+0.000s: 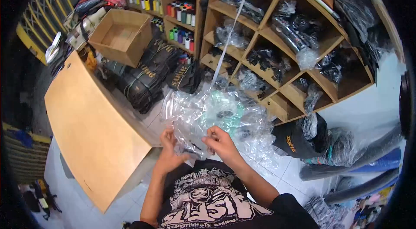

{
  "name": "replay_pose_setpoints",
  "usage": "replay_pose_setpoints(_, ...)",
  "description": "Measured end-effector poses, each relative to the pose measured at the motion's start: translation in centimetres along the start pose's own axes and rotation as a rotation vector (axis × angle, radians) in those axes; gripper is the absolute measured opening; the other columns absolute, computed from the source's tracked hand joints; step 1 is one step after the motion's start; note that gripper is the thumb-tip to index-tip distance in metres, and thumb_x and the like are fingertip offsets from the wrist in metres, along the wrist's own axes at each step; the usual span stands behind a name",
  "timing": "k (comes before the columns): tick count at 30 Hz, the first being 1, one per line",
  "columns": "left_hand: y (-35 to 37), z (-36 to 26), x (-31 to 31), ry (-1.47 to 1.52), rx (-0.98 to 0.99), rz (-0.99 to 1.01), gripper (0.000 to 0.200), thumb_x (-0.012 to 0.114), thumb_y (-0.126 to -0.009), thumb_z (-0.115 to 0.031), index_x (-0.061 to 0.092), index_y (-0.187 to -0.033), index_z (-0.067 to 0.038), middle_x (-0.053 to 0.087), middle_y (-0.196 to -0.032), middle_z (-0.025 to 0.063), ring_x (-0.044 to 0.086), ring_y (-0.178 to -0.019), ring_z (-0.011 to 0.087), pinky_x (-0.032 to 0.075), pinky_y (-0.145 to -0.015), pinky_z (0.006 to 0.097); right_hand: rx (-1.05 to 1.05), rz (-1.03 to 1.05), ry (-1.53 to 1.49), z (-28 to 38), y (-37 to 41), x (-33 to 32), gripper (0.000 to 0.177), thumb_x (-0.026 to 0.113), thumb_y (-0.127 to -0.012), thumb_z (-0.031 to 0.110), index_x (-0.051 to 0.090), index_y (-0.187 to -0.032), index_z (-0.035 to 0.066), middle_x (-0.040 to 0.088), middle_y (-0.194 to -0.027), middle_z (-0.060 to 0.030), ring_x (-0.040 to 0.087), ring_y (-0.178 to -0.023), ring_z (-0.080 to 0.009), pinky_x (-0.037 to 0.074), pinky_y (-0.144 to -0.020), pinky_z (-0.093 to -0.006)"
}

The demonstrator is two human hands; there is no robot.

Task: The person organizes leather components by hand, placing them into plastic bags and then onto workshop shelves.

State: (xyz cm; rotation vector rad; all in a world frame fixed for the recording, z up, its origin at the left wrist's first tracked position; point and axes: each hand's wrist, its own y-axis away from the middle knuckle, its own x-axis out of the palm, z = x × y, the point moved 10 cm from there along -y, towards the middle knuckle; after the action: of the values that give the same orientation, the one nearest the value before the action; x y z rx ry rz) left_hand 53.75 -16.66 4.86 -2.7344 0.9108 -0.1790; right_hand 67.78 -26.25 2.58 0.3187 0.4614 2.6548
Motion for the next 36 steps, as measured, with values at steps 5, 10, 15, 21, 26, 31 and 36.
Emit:
replay_pose_setpoints(5,-1.9,-0.3,3.6,-0.123,-0.178,0.242,0.081,0.072,-0.070,0.000,0.029,-0.138,-0.005,0.054,-0.119,0.0151,0.054,-0.108,0.0219,0.043,-0.094,0.0330,-0.111,0.227,-0.037,2.9,-0.1,2.1,0.052,0.068,-0.083,0.015,0.046,-0.128,0.003,0.058,-0.106,-0.0084,0.057,-0.099,-0.0183,0.044,-0.085,-0.0283)
replay_pose_setpoints(10,-5.4,2.0,0.1,-0.021,-0.207,0.097,0.045,0.068,-0.075,-0.001,0.055,-0.118,-0.002,0.056,-0.120,0.0115,0.055,-0.107,0.0196,0.044,-0.092,0.0314,-0.502,-0.278,0.634,8.7,1.7,0.3,0.068,0.074,-0.074,0.017,0.044,-0.133,0.008,0.059,-0.114,-0.0133,0.057,-0.104,-0.0261,0.044,-0.091,-0.0335)
replay_pose_setpoints(15,-9.0,-2.2,1.6,-0.248,0.106,0.398,0.045,0.074,-0.069,-0.007,0.060,-0.112,-0.003,0.052,-0.120,0.0141,0.055,-0.106,0.0284,0.043,-0.093,0.0347,-0.241,-0.318,0.565,3.7,-3.0,-0.4,0.052,0.072,-0.074,0.018,0.056,-0.122,0.007,0.067,-0.102,-0.0159,0.065,-0.094,-0.0261,0.048,-0.083,-0.0319)
replay_pose_setpoints(21,-9.9,4.7,-4.9,-0.037,-0.254,0.352,0.069,0.068,-0.075,0.005,0.040,-0.137,-0.008,0.045,-0.130,0.0087,0.055,-0.105,0.0210,0.049,-0.082,0.0302,-0.410,-0.723,0.686,5.4,-8.5,-12.3,0.034,0.071,-0.076,0.023,0.066,-0.105,0.006,0.064,-0.106,-0.0156,0.063,-0.092,-0.0307,0.048,-0.084,-0.0362)
replay_pose_setpoints(26,-6.4,12.3,-12.2,-0.084,-0.498,0.106,0.067,0.064,-0.076,0.005,0.038,-0.138,-0.006,0.050,-0.123,0.0134,0.060,-0.093,0.0180,0.051,-0.076,0.0277,-0.093,-0.773,1.204,14.1,-15.7,-19.4,0.040,0.068,-0.074,0.027,0.065,-0.108,0.005,0.063,-0.105,-0.0229,0.061,-0.098,-0.0369,0.049,-0.082,-0.0402)
replay_pose_setpoints(31,-4.3,15.1,-16.2,-0.316,-0.602,-0.117,0.060,0.059,-0.078,0.005,0.043,-0.134,-0.003,0.058,-0.111,0.0123,0.058,-0.077,0.0132,0.049,-0.067,0.0242,-0.388,-0.773,0.491,24.9,-24.1,-29.1,0.021,0.057,-0.076,0.010,0.062,-0.092,-0.002,0.061,-0.071,-0.0061,0.059,-0.060,-0.0135,0.046,-0.056,-0.0277)
replay_pose_setpoints(36,-6.0,15.5,-15.5,-0.386,-0.682,-0.340,0.056,0.057,-0.079,0.002,0.045,-0.133,-0.004,0.058,-0.110,0.0129,0.060,-0.078,0.0145,0.049,-0.065,0.0254,-0.642,-0.598,-0.128,36.2,-34.5,-33.5,0.011,0.054,-0.086,0.006,0.054,-0.090,-0.003,0.057,-0.085,-0.0117,0.058,-0.080,-0.0199,0.053,-0.079,-0.0315)
